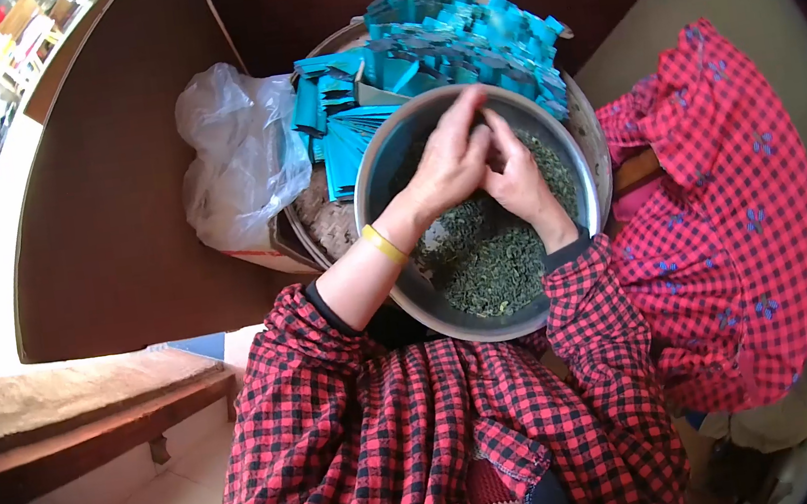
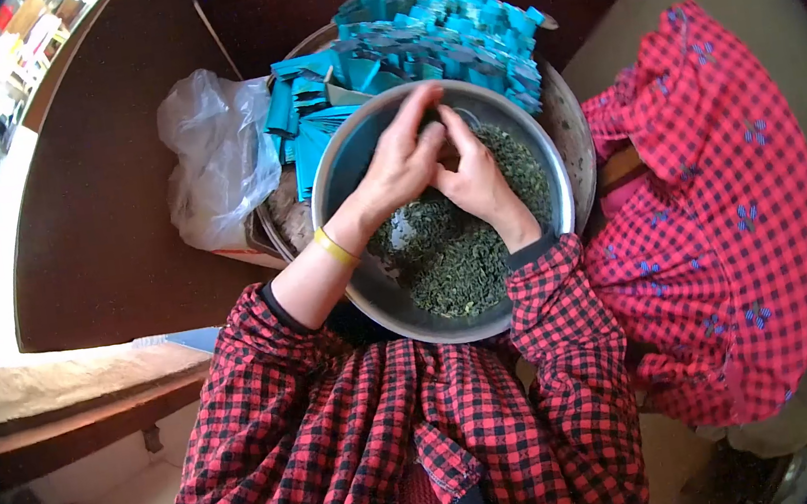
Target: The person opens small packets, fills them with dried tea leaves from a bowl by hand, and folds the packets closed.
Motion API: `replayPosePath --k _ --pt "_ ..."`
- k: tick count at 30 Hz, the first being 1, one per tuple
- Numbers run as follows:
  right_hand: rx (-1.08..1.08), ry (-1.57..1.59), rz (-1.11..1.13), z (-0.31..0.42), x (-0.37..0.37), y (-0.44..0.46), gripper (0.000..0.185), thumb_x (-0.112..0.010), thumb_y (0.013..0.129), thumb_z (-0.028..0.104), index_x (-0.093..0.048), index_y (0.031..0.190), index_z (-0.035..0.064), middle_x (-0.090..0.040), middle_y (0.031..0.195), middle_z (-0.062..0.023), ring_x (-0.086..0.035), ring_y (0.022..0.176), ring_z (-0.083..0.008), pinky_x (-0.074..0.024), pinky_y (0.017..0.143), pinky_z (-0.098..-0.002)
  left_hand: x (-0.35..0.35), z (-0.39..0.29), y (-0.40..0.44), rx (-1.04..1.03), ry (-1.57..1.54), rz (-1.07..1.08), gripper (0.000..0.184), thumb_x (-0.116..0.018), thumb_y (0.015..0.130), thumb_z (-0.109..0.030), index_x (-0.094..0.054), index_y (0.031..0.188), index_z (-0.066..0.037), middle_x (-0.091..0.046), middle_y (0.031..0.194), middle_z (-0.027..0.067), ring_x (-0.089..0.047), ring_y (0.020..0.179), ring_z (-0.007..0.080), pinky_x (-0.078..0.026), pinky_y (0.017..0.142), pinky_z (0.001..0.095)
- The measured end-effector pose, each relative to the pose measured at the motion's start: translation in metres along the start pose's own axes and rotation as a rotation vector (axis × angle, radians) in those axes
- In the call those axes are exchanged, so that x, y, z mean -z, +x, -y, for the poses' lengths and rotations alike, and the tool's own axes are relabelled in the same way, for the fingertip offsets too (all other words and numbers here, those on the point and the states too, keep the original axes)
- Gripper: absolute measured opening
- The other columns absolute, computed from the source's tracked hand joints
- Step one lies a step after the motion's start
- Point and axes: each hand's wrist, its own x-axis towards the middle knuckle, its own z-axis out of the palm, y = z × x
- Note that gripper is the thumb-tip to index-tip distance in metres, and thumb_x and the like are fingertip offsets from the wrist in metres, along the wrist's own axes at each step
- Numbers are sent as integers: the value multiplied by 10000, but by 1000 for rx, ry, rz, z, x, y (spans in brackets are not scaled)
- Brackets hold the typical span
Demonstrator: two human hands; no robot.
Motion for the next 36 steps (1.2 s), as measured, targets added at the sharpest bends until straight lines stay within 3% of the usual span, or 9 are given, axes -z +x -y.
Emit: replayPosePath --k 5,10,13,15,17,20,24,27,36 --pt "-95 322 -20 10 4 7 469 -660 859 24 -516 1304 41 -636 1070 -69 -629 949 -125 -527 786 -266 3 5 3 -140 11 94 558 -521 948 -132 -314 1445 11 -428 1424 213 -418 1336 310 -340 1094 395" --pt "-313 -10 268 16 41 20 293 -685 855 44 -604 1135 21 -642 928 -21 -630 790 -94 -523 665 -232 10 -22 7 107 -116 17 607 -581 924 -206 -333 1425 29 -413 1425 226 -398 1341 336 -319 1106 404" --pt "-259 -197 70 55 47 45 168 -703 860 77 -628 997 16 -645 830 -9 -601 660 -78 -493 568 -212 19 -26 12 -33 19 -474 635 -627 850 -232 -384 1367 44 -426 1380 265 -403 1310 402 -293 1108 477" --pt "-149 26 -118 64 47 69 160 -692 878 93 -628 1011 30 -651 836 -10 -602 646 -82 -488 552 -217 31 -35 14 -131 104 -529 609 -635 838 -229 -412 1342 31 -438 1364 254 -411 1299 397 -292 1100 495" --pt "-74 -52 -105 59 37 96 162 -689 882 107 -630 1014 34 -659 836 -27 -607 639 -96 -491 553 -229 39 -44 12 -327 284 -620 559 -649 814 -222 -466 1291 5 -462 1332 233 -428 1278 388 -291 1085 532" --pt "77 -185 -81 49 11 128 168 -683 889 137 -633 1019 43 -677 835 -60 -617 624 -122 -498 554 -254 31 -44 6 -391 317 -503 488 -651 798 -206 -515 1226 -17 -482 1302 205 -439 1264 370 -294 1073 545" --pt "135 -730 -84 41 -28 144 166 -667 895 172 -609 971 36 -675 843 -124 -648 630 -221 -518 562 -326 28 -43 7 -399 288 -432 394 -648 789 -187 -568 1145 -38 -507 1266 172 -451 1240 358 -306 1061 542" --pt "445 -1020 -98 36 -48 146 173 -659 887 195 -569 903 48 -639 819 -148 -634 652 -324 -505 559 -421 29 -37 10 -377 246 -436 355 -643 790 -176 -586 1115 -46 -520 1245 157 -457 1226 356 -313 1054 540" --pt "633 -1127 -76 22 -53 148 164 -662 857 199 -541 839 91 -607 748 -78 -630 710 -294 -479 586 -418 28 -36 10 -353 243 -433 294 -638 795 -162 -595 1063 -50 -541 1185 147 -464 1214 349 -309 1052 538"
